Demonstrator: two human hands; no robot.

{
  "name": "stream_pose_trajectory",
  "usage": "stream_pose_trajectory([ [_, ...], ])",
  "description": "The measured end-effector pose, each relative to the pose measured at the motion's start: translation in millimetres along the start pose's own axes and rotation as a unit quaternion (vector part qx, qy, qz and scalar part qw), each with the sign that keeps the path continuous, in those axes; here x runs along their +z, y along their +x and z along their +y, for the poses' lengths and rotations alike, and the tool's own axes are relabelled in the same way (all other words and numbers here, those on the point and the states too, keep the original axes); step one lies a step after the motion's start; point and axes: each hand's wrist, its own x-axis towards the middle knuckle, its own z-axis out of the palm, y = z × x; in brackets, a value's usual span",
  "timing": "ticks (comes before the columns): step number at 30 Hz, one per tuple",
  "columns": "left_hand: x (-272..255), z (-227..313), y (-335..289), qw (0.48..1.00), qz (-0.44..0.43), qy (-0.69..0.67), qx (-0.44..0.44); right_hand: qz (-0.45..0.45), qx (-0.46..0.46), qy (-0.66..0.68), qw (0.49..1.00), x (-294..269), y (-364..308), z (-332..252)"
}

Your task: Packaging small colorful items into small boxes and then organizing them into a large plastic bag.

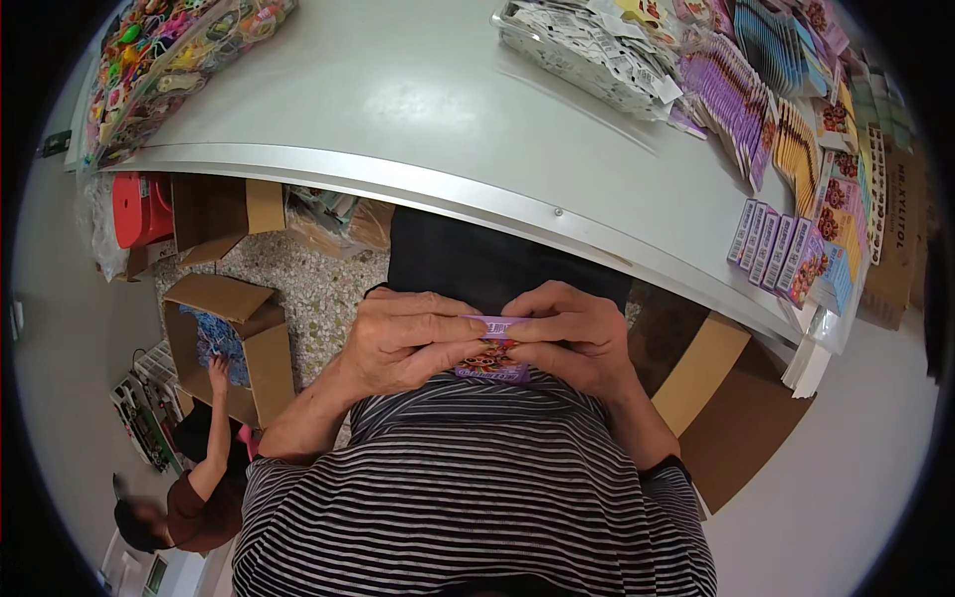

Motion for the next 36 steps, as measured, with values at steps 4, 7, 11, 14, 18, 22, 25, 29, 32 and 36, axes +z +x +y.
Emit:
stream_pose_trajectory([
  [4,-7,11,15,0.996,0.012,0.059,0.069,0.000,0.004,-0.139,0.990,-4,22,-33],
  [7,-14,24,22,0.967,0.193,0.109,0.121,0.062,-0.174,-0.269,0.945,-10,43,-49],
  [11,-20,27,20,0.913,0.245,-0.298,-0.137,0.095,-0.322,-0.345,0.876,-3,70,-51],
  [14,-6,34,43,0.834,0.242,-0.457,-0.193,0.007,-0.358,-0.380,0.853,1,81,-38],
  [18,-25,12,69,0.906,0.260,-0.293,-0.163,-0.037,-0.328,-0.392,0.859,0,98,-38],
  [22,-54,-12,116,0.936,0.322,-0.094,-0.111,0.098,-0.315,-0.414,0.848,-54,146,-61],
  [25,-69,-47,155,0.932,0.331,-0.138,-0.043,0.176,-0.275,-0.416,0.848,-85,196,-92],
  [29,-70,-67,163,0.920,0.343,-0.181,-0.054,0.191,-0.217,-0.411,0.865,-121,267,-93],
  [32,-69,-68,162,0.928,0.336,-0.153,-0.055,0.146,-0.257,-0.523,0.799,-143,311,-86],
  [36,-67,-68,165,0.931,0.321,-0.159,-0.068,0.119,-0.304,-0.632,0.703,-155,364,-73],
])
